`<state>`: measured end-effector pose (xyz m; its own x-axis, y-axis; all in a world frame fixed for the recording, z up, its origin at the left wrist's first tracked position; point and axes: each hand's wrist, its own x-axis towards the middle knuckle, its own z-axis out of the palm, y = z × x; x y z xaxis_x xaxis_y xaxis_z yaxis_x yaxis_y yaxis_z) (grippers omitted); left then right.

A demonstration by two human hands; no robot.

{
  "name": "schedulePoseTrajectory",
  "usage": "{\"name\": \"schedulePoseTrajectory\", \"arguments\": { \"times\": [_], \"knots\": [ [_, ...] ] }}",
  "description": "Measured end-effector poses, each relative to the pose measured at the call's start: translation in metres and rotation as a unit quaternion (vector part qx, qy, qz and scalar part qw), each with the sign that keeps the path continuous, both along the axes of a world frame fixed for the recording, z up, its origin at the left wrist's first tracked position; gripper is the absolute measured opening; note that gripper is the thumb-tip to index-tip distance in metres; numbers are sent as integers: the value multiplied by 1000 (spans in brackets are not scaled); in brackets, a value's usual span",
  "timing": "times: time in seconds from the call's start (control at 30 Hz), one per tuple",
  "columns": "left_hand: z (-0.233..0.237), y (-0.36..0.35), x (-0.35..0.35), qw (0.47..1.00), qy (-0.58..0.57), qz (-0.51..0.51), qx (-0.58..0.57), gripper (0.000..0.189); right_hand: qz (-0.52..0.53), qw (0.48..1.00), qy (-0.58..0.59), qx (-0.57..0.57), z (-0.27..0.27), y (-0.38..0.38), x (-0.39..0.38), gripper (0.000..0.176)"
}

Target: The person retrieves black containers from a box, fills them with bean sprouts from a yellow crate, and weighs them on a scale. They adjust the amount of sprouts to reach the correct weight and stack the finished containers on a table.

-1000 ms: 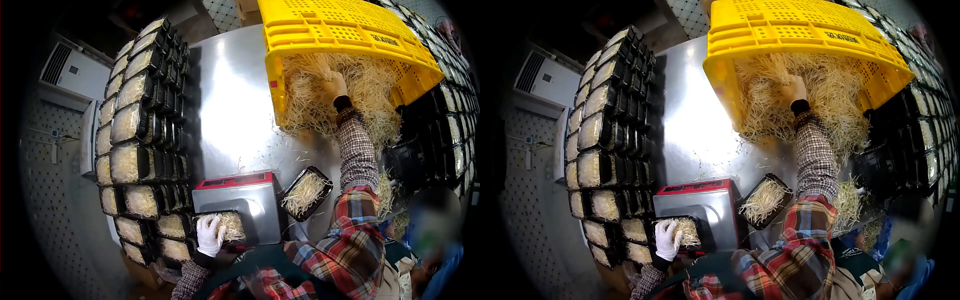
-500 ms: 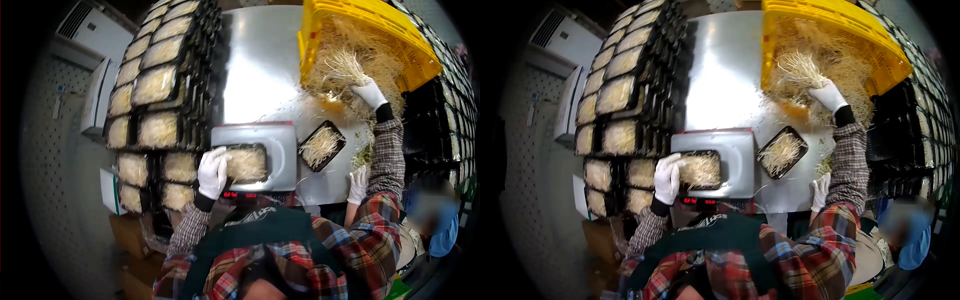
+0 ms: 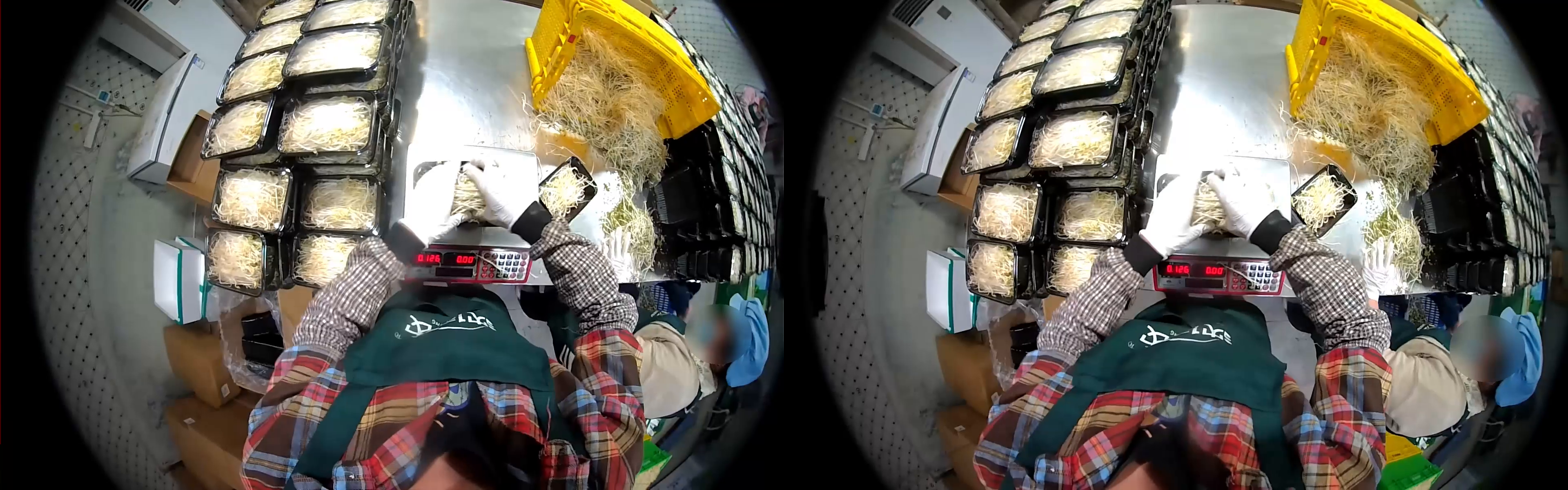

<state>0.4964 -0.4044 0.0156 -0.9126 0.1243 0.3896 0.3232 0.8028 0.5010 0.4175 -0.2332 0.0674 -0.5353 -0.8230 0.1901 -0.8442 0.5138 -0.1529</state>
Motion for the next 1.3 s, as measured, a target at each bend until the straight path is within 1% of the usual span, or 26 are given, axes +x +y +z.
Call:
{"name": "schedulePoseTrajectory", "arguments": {
  "times": [0.07, 0.1, 0.13, 0.2, 0.27, 0.3, 0.4, 0.53, 0.57, 0.6, 0.63, 0.67, 0.7, 0.73, 0.8, 0.83, 0.87, 0.9, 0.93, 1.0, 1.03, 1.07, 1.1, 1.2, 1.23, 1.3],
  "knots": [
    [-3, -4, -2, 997, -15, -47, -58, 86, -28, 998, 46, 22, 4, 12, -2, 55],
    [-2, -5, -6, 997, -34, -52, -45, 86, -57, 993, -3, 100, 4, 16, -3, 58],
    [5, -5, -10, 992, -90, -54, -64, 86, -69, 990, 3, 122, -1, 21, -5, 48],
    [0, -3, -19, 990, -93, -43, -100, 67, -108, 976, -50, 180, -13, 21, -10, 29],
    [-2, 0, -22, 985, -130, -30, -110, 50, -112, 979, -80, 150, -18, 21, -15, 18],
    [-3, 1, -21, 982, -150, -24, -116, 42, -113, 980, -97, 134, -12, 18, -12, 12],
    [-10, 6, -20, 988, -41, -21, -146, 28, -66, 976, -53, 199, 21, 25, -8, 14],
    [-4, 17, -24, 978, -115, -15, -171, 24, -73, 973, -11, 219, 26, 41, -11, 15],
    [-3, 17, -23, 977, -124, -9, -171, 22, -113, 960, -28, 256, 29, 47, -17, 15],
    [0, 16, -24, 976, -134, -3, -170, 21, -107, 946, -11, 307, 22, 68, -36, 17],
    [5, 15, -26, 970, -163, -14, -182, 24, -168, 949, -19, 265, 38, 76, -41, 16],
    [10, 13, -28, 964, -176, -35, -194, 26, -174, 951, 1, 257, 39, 95, -55, 14],
    [14, 11, -31, 959, -190, -56, -205, 28, -158, 951, 9, 266, 60, 100, -55, 10],
    [16, 8, -39, 952, -203, -77, -216, 31, -124, 964, 3, 234, 85, 99, -51, 12],
    [-71, -12, -76, 955, -264, -123, -57, 53, -136, 979, -71, 137, 87, 93, -54, 16],
    [-23, -21, -67, 951, -250, -132, -128, 58, -109, 980, -39, 162, 109, 76, -39, 22],
    [17, -32, -54, 951, -219, -165, -140, 63, -103, 983, -65, 138, 97, 68, -42, 31],
    [60, -42, -41, 950, -187, -197, -152, 69, -82, 987, -72, 116, 86, 52, -40, 35],
    [72, -54, -34, 960, -197, -190, -60, 61, -60, 990, -82, 94, 72, 35, -36, 39],
    [75, -70, -28, 966, -236, -105, -12, 49, -37, 986, -121, 106, 28, 7, -33, 41],
    [93, -56, -13, 971, -203, -31, 121, 42, -22, 984, -136, 115, 32, -6, -26, 50],
    [59, -54, -15, 982, -103, -17, 156, 42, -7, 980, -153, 125, 39, -16, -17, 58],
    [28, -48, -17, 995, -54, -17, 87, 47, -8, 971, -196, 136, 56, -23, -12, 67],
    [41, -16, -4, 995, -96, -37, 15, 71, 31, 979, -196, 46, 38, -15, -17, 73],
    [21, -13, -7, 998, -42, -43, 1, 60, 29, 988, -135, 67, 33, -11, -17, 58],
    [-17, -11, -20, 998, -23, -41, -47, 48, -62, 988, -79, 116, -16, -14, -21, 48]
  ]
}}
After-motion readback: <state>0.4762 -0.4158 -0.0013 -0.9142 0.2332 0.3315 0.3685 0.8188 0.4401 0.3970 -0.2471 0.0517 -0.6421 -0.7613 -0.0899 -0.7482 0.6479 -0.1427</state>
